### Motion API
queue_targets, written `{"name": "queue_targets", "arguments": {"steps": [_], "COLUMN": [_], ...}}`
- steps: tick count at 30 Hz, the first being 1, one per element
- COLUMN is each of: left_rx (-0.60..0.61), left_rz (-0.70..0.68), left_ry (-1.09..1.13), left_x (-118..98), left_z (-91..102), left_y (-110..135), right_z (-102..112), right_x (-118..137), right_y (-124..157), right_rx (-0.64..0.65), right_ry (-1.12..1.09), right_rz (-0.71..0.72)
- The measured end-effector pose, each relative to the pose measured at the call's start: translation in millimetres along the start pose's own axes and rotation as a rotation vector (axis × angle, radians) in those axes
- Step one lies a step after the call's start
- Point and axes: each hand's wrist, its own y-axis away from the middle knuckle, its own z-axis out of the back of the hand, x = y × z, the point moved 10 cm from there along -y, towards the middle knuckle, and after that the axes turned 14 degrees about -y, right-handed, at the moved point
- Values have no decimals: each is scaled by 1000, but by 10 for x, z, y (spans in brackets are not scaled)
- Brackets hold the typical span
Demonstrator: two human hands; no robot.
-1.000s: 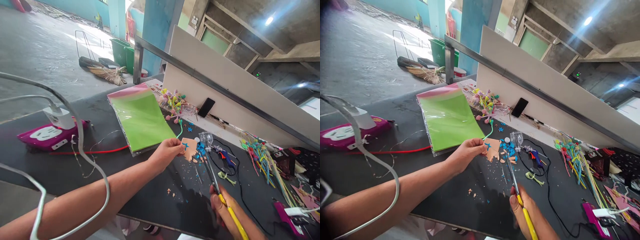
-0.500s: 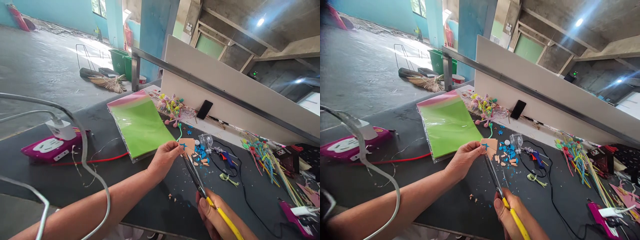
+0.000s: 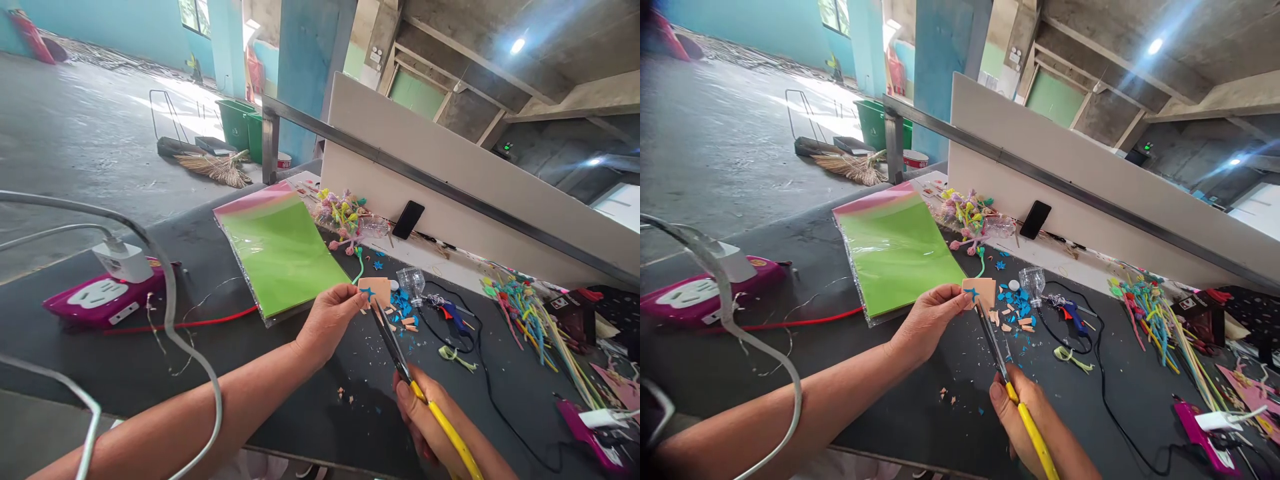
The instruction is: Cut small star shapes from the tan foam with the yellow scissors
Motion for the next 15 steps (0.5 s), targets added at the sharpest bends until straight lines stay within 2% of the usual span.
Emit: {"name": "queue_targets", "arguments": {"steps": [7, 15], "left_rx": [6, 37], "left_rz": [81, 109], "left_ry": [148, 276], "left_x": [51, -2], "left_z": [-69, -112], "left_y": [53, 111], "right_z": [-10, -95], "right_x": [288, 467], "right_y": [-62, -195], "right_rx": [-151, -277], "right_ry": [211, 288], "right_rz": [219, 269]}}
